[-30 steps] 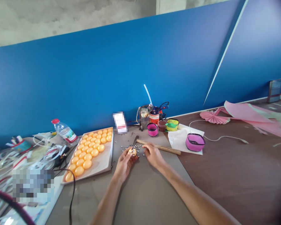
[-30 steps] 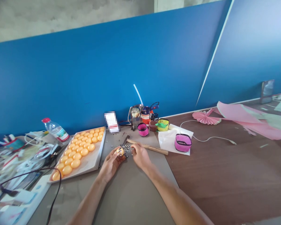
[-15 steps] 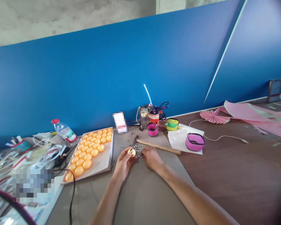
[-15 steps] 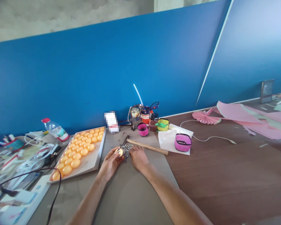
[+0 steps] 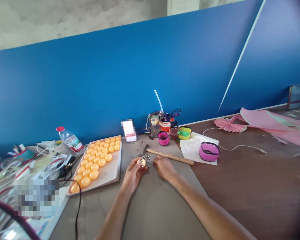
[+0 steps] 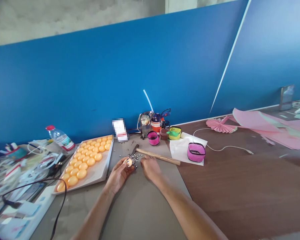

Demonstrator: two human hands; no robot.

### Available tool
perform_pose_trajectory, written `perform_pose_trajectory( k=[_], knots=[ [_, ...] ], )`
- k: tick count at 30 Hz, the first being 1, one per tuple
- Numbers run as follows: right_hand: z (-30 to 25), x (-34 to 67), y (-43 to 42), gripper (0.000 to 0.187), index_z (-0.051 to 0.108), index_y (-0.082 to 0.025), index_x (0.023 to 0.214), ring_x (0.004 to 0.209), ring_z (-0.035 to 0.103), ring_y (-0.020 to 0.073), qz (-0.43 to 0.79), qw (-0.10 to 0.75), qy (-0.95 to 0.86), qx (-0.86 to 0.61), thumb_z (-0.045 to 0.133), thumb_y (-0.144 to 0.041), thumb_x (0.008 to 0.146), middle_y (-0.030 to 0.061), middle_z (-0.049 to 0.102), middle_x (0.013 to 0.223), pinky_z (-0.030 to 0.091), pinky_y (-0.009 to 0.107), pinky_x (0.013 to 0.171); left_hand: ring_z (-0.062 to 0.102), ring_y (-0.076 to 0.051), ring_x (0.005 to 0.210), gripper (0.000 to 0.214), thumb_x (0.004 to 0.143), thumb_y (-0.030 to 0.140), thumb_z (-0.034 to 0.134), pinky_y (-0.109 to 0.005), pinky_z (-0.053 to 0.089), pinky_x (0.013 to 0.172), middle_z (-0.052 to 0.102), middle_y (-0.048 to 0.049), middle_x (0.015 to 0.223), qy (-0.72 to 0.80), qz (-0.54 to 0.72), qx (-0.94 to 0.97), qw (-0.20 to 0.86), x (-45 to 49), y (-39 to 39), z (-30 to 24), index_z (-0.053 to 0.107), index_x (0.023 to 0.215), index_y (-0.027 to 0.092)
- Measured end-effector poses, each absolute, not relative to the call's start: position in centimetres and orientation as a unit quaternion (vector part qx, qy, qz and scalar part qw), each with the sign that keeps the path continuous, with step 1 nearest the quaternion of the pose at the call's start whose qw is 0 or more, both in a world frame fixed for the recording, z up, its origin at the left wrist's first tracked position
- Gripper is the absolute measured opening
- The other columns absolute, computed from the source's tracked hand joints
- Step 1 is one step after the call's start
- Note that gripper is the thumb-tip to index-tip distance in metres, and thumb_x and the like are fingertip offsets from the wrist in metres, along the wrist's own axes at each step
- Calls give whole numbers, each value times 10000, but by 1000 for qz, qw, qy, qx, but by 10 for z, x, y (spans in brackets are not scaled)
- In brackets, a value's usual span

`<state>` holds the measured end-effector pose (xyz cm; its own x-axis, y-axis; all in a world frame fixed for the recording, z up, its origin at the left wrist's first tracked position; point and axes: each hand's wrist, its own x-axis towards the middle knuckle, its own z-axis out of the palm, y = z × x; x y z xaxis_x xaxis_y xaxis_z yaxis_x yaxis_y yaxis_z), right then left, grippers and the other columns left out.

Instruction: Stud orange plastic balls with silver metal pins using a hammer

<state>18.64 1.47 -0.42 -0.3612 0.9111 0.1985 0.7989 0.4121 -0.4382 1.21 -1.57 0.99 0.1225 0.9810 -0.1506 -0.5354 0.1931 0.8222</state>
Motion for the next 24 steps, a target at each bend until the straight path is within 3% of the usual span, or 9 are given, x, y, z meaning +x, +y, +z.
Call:
perform_pose_trajectory(
  k=[3,10,16,24],
  knots=[
    [-6,184,15,180,600,-172,725,767,537,165,138,241,-810,-516,433,-139,783,51,594,795,354,269,730,626,-139,700,319,721,261,672,-294,481,727,659,-45,863,359,555,312,683,12,-15,9,584,1013,166],
    [-6,175,10,153,500,-186,686,663,514,129,246,444,-716,-480,427,-62,632,18,583,737,374,225,603,618,-140,694,325,693,273,697,-312,477,743,654,-49,869,362,551,310,686,13,-14,10,596,981,161],
    [3,169,5,44,452,-202,691,420,434,82,475,470,-606,-432,453,-158,695,-73,474,491,327,198,451,620,-155,753,324,703,269,688,-330,466,795,655,-61,886,350,555,313,687,14,-15,12,596,992,157],
    [13,167,2,126,572,-165,747,469,464,87,608,490,-525,-338,557,-290,733,-56,519,472,365,229,543,616,-163,788,343,690,212,695,-321,460,804,646,-63,944,332,546,335,693,15,-17,19,589,1012,164]
  ],
)
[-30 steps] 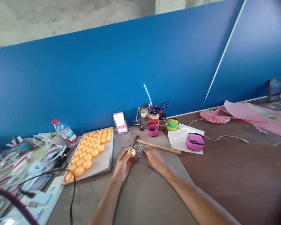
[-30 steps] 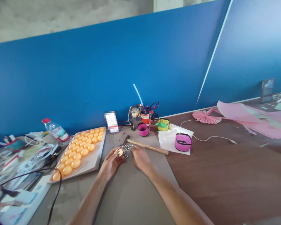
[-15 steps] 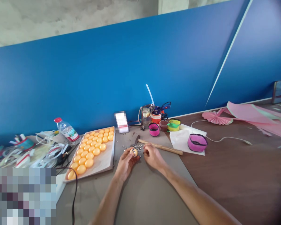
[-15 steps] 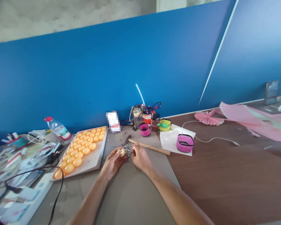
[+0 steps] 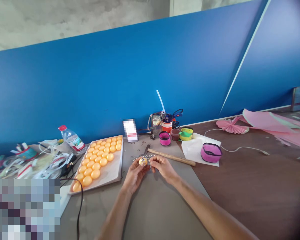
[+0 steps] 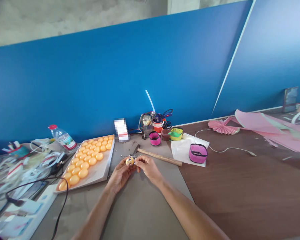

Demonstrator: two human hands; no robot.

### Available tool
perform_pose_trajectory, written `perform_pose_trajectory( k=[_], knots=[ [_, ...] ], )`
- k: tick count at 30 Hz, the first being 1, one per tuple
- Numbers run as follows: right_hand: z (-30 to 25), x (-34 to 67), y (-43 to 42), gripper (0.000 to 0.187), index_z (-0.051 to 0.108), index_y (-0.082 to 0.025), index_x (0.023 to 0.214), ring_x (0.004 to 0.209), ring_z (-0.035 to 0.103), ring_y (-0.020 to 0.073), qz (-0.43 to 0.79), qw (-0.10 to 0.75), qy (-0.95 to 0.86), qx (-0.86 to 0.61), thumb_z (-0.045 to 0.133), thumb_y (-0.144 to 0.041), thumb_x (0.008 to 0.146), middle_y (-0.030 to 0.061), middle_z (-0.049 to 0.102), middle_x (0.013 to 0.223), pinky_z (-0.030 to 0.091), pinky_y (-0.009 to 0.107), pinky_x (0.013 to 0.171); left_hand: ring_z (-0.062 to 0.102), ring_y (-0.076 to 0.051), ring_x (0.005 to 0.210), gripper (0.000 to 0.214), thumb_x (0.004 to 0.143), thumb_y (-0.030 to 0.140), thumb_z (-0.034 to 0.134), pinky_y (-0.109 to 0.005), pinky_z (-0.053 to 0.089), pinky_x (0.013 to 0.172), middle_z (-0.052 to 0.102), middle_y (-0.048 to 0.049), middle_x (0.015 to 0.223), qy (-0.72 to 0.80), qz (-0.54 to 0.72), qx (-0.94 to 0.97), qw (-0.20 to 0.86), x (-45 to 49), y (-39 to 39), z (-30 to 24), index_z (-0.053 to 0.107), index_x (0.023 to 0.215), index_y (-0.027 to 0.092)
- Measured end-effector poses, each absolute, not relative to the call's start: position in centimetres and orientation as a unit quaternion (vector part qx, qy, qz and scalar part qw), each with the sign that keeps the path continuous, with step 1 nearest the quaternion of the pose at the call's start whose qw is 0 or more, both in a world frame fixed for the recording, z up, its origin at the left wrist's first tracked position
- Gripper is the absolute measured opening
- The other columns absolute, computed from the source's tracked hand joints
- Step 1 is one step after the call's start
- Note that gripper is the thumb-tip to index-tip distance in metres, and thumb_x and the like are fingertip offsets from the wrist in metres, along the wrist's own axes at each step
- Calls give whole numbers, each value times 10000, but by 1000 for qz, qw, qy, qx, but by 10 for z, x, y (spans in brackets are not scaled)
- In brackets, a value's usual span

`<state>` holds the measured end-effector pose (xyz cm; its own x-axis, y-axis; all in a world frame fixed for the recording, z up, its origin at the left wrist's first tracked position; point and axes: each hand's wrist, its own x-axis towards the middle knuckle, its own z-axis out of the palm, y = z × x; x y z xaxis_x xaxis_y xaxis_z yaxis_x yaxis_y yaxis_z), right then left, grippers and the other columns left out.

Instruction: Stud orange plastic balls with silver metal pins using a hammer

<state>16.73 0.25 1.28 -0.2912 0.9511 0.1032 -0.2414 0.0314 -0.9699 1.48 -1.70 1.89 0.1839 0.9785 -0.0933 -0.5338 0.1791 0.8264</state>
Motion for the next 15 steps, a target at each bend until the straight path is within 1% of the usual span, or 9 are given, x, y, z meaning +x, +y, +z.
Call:
perform_pose_trajectory(
  k=[2,5,9,12,15],
  knots=[
    [13,166,1,144,582,-162,788,498,495,96,639,489,-502,-317,566,-292,727,-45,551,493,381,240,582,612,-165,803,336,690,208,693,-314,459,798,644,-64,957,328,547,339,692,15,-17,19,593,1008,163],
    [10,164,1,131,572,-169,775,515,524,104,654,485,-489,-311,580,-279,705,-42,566,524,394,249,597,609,-165,806,321,698,207,686,-309,461,780,640,-62,964,327,545,338,694,14,-17,18,596,1003,168],
    [3,162,3,102,572,-175,729,471,473,86,606,482,-525,-354,586,-267,685,-57,529,546,371,233,535,606,-178,833,335,695,210,689,-337,451,812,634,-68,982,321,538,352,695,14,-18,16,594,1014,173],
    [5,161,3,67,587,-180,712,502,439,82,553,477,-565,-385,574,-240,685,-56,498,556,352,218,525,604,-182,863,342,693,224,694,-347,435,852,627,-74,1014,323,540,358,690,14,-18,16,597,1017,176],
    [8,161,0,54,585,-184,711,519,424,85,530,473,-577,-403,556,-226,694,-54,478,558,345,210,523,605,-183,867,351,691,235,696,-349,433,861,626,-78,1024,331,536,360,689,14,-19,15,598,1023,177]
  ],
)
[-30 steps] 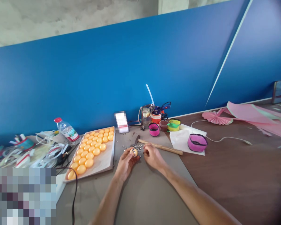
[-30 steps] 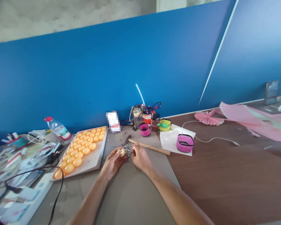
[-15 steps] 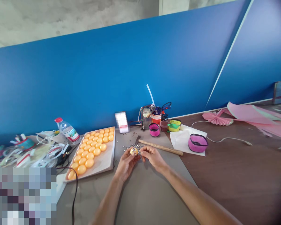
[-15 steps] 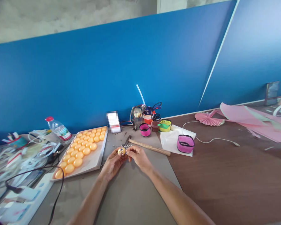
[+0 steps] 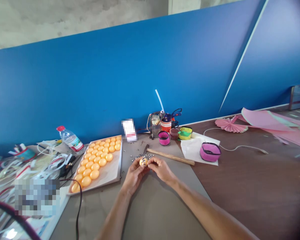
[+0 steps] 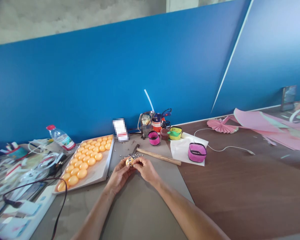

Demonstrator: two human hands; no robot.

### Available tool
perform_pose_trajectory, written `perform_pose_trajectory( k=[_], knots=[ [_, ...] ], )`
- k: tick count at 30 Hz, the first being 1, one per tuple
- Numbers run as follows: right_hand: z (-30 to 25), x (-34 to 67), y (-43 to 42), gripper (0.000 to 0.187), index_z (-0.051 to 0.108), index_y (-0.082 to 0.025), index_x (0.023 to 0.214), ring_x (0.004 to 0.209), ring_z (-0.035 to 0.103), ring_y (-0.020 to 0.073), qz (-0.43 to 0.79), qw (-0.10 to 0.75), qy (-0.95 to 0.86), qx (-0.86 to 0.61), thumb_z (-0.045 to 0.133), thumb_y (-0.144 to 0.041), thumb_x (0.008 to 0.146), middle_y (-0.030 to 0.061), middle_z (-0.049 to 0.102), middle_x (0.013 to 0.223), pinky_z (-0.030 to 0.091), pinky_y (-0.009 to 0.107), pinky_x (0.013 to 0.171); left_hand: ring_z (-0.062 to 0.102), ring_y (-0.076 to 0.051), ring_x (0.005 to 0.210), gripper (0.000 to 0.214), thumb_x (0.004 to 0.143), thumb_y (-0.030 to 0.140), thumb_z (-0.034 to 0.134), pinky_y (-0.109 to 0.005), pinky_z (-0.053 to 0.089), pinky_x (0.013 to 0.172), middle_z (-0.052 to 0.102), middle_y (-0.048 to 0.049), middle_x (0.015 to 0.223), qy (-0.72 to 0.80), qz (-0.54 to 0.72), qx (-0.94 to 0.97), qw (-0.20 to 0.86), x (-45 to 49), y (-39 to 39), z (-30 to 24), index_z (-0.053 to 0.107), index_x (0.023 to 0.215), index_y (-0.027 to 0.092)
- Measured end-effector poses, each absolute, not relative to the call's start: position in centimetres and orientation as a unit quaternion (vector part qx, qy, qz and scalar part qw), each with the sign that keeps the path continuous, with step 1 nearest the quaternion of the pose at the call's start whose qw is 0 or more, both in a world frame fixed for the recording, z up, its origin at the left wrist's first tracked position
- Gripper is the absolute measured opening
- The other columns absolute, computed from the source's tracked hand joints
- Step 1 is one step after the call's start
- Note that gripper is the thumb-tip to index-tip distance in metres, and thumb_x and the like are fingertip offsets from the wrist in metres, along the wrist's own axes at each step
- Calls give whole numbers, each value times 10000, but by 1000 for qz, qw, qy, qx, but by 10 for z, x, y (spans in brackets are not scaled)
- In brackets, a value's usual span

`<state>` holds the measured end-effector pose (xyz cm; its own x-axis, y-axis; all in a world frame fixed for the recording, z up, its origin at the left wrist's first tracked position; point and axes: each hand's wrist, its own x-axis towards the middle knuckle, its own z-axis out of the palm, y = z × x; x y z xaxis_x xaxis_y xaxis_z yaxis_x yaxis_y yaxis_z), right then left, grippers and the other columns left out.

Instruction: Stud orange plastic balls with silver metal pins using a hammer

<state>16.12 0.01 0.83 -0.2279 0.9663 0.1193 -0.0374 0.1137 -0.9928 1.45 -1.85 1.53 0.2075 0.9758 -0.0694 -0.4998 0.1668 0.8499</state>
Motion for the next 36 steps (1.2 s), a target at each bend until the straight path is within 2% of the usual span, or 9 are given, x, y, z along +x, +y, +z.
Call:
perform_pose_trajectory(
  k=[13,27,36],
  knots=[
    [2,160,2,64,573,-175,712,523,439,88,523,460,-586,-415,551,-235,713,-44,503,583,359,209,522,598,-194,865,371,695,240,691,-369,443,854,618,-89,1037,341,536,372,677,15,-18,14,588,1043,164],
    [9,161,-2,84,553,-179,667,538,459,92,526,455,-599,-397,535,-236,724,-42,508,574,371,208,535,594,-184,844,360,678,257,703,-329,445,814,635,-81,985,355,536,372,669,17,-20,16,603,1010,160],
    [2,160,-1,84,543,-172,702,504,477,92,534,449,-564,-441,540,-254,719,-48,532,530,357,206,501,581,-207,869,410,652,283,716,-309,452,780,637,-79,979,414,540,427,595,16,-19,7,600,1028,167]
  ],
)
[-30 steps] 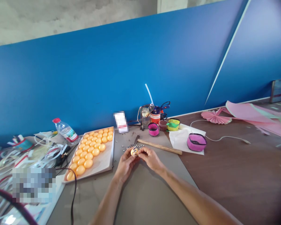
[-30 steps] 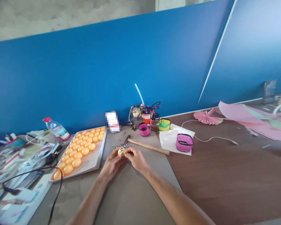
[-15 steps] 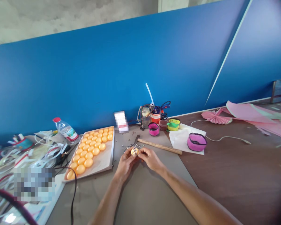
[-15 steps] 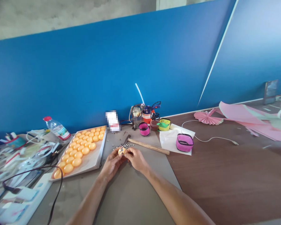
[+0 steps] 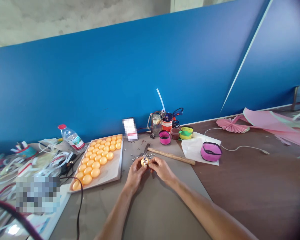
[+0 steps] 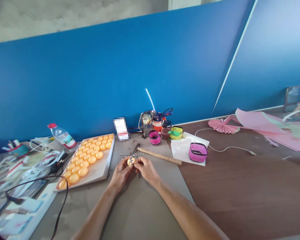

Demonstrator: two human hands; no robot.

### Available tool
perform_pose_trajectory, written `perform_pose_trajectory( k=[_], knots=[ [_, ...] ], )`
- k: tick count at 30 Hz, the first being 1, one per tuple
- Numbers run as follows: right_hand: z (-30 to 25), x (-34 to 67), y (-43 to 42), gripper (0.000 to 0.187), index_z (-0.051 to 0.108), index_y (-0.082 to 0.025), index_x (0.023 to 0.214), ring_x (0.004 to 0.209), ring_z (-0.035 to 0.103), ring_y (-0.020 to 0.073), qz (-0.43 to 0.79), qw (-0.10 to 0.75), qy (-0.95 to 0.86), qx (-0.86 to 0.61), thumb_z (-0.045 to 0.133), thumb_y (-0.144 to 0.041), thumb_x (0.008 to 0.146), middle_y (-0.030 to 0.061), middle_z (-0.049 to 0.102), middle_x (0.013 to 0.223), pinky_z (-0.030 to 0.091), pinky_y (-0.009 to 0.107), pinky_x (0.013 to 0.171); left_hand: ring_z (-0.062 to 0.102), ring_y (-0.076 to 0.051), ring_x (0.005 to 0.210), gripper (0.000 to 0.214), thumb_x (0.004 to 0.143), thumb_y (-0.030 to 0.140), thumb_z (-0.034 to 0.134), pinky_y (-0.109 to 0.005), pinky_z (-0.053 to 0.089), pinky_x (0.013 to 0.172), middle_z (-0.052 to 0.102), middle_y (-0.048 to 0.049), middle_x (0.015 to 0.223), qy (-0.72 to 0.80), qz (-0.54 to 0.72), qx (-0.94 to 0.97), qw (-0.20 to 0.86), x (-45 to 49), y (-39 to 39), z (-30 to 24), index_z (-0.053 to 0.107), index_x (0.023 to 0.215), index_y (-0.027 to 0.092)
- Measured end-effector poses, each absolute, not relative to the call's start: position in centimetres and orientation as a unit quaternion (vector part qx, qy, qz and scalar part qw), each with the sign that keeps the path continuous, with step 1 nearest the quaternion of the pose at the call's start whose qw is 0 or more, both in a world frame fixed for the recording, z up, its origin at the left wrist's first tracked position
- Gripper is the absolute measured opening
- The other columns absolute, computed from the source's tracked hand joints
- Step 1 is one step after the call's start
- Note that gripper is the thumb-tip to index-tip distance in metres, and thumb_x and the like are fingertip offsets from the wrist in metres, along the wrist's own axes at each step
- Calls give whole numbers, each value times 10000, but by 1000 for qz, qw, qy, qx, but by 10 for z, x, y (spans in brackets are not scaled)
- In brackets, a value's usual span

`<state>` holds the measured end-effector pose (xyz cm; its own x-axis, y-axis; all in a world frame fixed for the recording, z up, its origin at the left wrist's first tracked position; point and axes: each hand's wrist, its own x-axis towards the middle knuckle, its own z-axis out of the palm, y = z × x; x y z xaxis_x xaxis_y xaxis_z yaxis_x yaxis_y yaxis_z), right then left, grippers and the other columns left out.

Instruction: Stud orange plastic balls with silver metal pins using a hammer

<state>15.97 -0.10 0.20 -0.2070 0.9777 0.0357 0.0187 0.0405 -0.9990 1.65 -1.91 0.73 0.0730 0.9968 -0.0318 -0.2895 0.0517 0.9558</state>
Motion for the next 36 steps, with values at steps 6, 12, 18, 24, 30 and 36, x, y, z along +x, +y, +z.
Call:
perform_pose_trajectory(
  k=[6,12,18,24,30,36],
  knots=[
    [-2,159,0,59,493,-183,684,478,487,91,526,456,-574,-432,533,-219,708,-56,531,512,362,201,476,584,-232,894,439,599,277,751,-321,453,782,647,-87,973,409,550,412,600,16,-20,7,620,1005,172],
    [-3,159,5,91,494,-187,682,433,421,75,528,453,-578,-426,540,-256,718,-69,471,480,335,190,444,598,-197,852,389,647,260,725,-334,452,811,643,-80,973,374,553,387,636,19,-20,10,610,1007,167],
    [-3,176,14,142,591,-174,842,731,550,144,335,458,-682,-461,474,-203,768,32,606,804,424,265,696,620,-153,743,392,672,253,711,-324,462,787,650,-55,924,353,559,327,676,11,-16,14,590,1036,173],
    [-3,178,9,345,570,-188,1114,947,531,218,145,266,-798,-521,511,-184,773,102,581,1005,373,332,842,616,-125,726,373,664,224,719,-291,466,772,637,-38,936,336,551,332,688,15,-17,15,598,1013,181],
    [0,168,9,216,633,-207,946,890,545,191,132,227,-824,-503,465,-169,815,73,609,940,351,301,775,599,-105,658,373,637,211,736,-259,489,695,637,-38,891,352,556,328,678,15,-16,15,608,983,154],
    [-1,169,10,160,646,-201,854,866,544,176,147,250,-812,-506,493,-201,810,53,617,896,341,287,764,599,-98,656,351,656,219,722,-247,491,689,642,-49,918,360,569,327,663,13,-15,18,609,979,143]
  ],
)
